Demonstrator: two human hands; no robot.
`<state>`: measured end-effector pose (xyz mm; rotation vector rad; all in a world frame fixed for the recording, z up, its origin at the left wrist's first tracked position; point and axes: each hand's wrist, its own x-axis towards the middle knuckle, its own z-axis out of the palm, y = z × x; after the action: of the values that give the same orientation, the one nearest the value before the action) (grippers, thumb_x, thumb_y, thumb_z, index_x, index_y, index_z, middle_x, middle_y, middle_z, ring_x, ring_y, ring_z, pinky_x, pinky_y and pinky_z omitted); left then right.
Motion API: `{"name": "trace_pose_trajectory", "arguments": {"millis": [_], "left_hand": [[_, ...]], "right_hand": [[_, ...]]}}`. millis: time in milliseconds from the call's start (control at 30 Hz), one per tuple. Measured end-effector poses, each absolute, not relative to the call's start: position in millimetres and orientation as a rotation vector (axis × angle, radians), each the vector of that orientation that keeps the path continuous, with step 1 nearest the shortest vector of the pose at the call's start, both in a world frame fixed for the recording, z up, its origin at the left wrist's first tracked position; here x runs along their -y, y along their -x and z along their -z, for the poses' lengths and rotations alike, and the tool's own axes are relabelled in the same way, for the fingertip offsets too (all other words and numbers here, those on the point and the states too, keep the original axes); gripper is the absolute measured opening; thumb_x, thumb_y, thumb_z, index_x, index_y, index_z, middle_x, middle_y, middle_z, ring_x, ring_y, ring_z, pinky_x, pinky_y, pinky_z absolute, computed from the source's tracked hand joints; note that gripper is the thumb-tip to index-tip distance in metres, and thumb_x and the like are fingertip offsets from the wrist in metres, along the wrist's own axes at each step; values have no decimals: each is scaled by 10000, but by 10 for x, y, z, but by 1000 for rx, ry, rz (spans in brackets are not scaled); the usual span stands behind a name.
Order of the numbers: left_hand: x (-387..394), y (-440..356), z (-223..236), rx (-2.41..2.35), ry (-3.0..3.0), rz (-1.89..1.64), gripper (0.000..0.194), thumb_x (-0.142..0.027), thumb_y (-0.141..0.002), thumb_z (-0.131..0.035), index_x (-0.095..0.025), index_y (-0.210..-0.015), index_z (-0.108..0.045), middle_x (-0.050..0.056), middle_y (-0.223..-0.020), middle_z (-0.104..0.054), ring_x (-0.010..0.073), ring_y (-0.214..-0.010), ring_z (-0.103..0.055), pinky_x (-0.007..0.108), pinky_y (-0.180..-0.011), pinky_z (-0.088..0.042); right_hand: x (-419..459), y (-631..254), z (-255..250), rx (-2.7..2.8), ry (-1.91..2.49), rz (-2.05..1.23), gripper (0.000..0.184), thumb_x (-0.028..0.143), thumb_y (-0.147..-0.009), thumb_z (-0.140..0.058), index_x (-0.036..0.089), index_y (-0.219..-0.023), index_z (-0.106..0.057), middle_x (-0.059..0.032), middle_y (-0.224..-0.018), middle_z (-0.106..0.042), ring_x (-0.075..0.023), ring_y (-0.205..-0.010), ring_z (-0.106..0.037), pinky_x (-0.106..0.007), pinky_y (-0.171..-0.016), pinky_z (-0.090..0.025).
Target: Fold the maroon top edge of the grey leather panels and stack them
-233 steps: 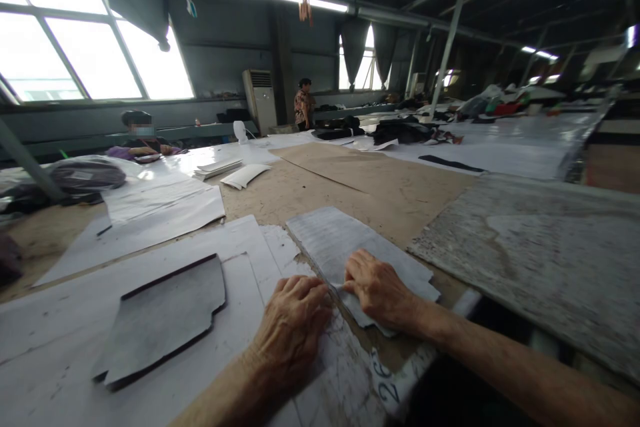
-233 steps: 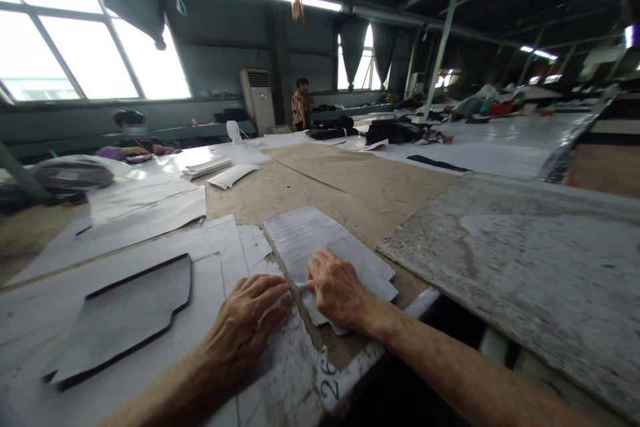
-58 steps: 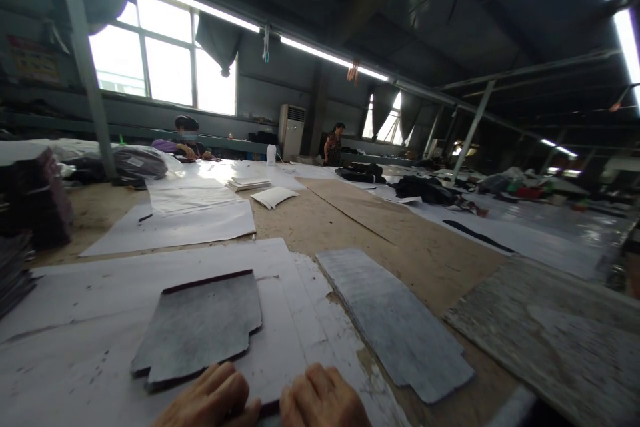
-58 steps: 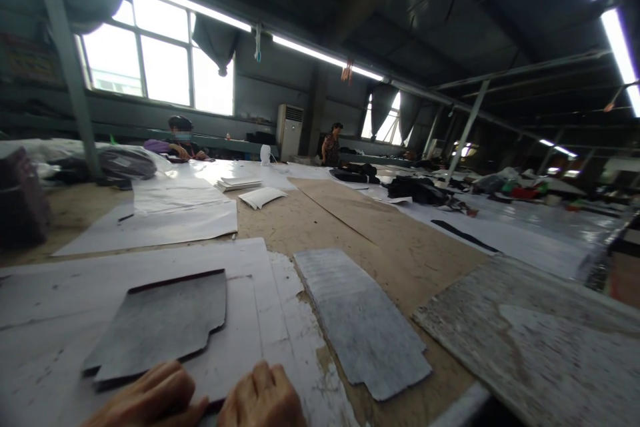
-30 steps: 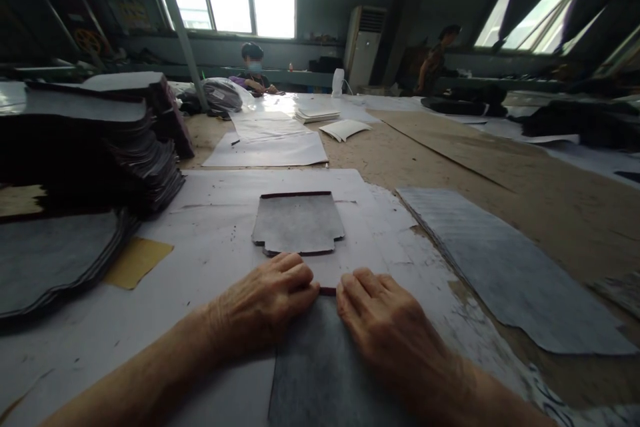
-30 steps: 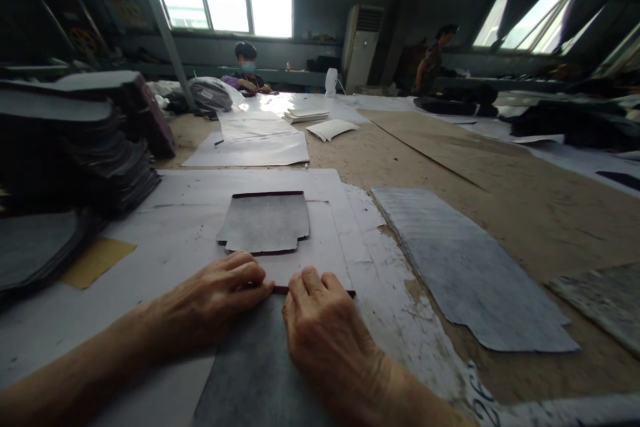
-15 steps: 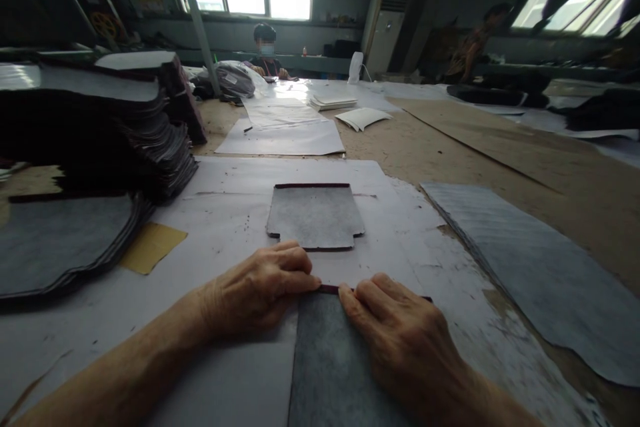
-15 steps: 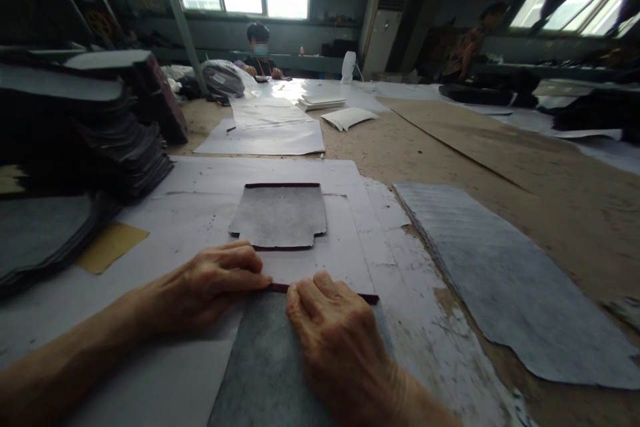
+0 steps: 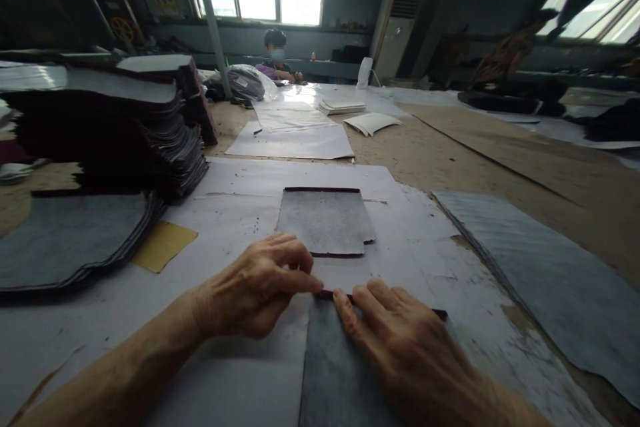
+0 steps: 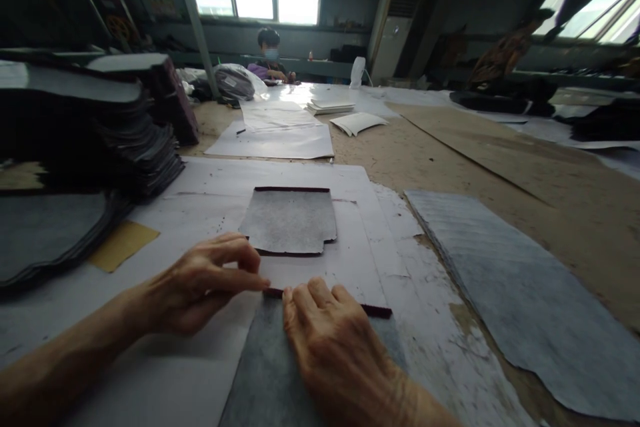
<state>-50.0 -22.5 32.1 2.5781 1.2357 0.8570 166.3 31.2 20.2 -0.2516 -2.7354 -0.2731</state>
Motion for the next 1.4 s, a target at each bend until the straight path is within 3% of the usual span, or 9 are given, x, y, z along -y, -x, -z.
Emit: {"name": "trace_pose_trajectory", "arguments": {"millis": [100, 233, 433, 967, 1167, 1267, 1400], "left_hand": [[256, 519, -367, -1231, -2474, -673, 230, -58, -735, -449, -169, -801, -640, 1, -645, -505, 102, -599, -455, 247, -613, -377], [253, 505, -392, -1232, -2462, -421, 169, -75, -731, -473, -159, -606, -549, -29, -525, -402, 89, -550, -417, 229, -555, -337], [242, 523, -382, -1264, -2485, -369, 148, -87, -736, -483, -181, -695, -591, -32, -545, -417, 91, -559, -431, 230, -562, -335], [238, 543, -353, -1254, -2496, -373, 135, -93, -729, -484, -181, -688, -577, -30, -557, -424, 93, -552, -425, 238, -560, -332], [216, 503, -398, -1266, -2463, -399, 199, -102, -727, -465, -156, -539, -425, -31, -519, -367, 83, -521, -387, 232, -547, -313], [263, 452, -380, -1291, -2441, -410, 255, -124, -760, -444, -149, -512, -387, -25, -516, -407, 74, -503, -400, 214, -526, -315], [227, 527, -166, -1200, -2468, -624, 223, -254, -819, -465, -190, -631, -567, -1, -629, -551, 81, -535, -488, 159, -499, -370]], "right_hand": [[-352, -1660, -203, 2717, 233, 215, 313, 34, -842, -326, 69, -1008, -589, -102, -832, -573, -198, -730, -504, -322, -620, -459], [-440, -1610, -253, 2745, 191, -63, 318, 40, -851, -307, 96, -935, -609, -91, -801, -558, -170, -711, -490, -292, -629, -456], [-560, -1529, -217, 2663, 214, -342, 351, 37, -840, -332, 147, -1028, -607, -62, -772, -526, -135, -691, -484, -241, -595, -437], [-518, -1568, -98, 2688, 193, -294, 340, 62, -859, -343, 148, -1117, -549, -64, -806, -523, -143, -687, -475, -262, -605, -414], [-483, -1586, -142, 2770, 241, -235, 360, 41, -811, -412, 164, -1134, -513, -66, -861, -532, -162, -721, -470, -293, -645, -411], [-451, -1588, -73, 2704, 278, -168, 315, 101, -761, -486, 190, -1059, -535, -50, -849, -537, -171, -724, -472, -309, -645, -398], [-565, -1476, 175, 2517, 382, 174, 86, 244, -724, -529, 173, -772, -530, -30, -668, -507, -166, -606, -456, -276, -509, -343]]}}
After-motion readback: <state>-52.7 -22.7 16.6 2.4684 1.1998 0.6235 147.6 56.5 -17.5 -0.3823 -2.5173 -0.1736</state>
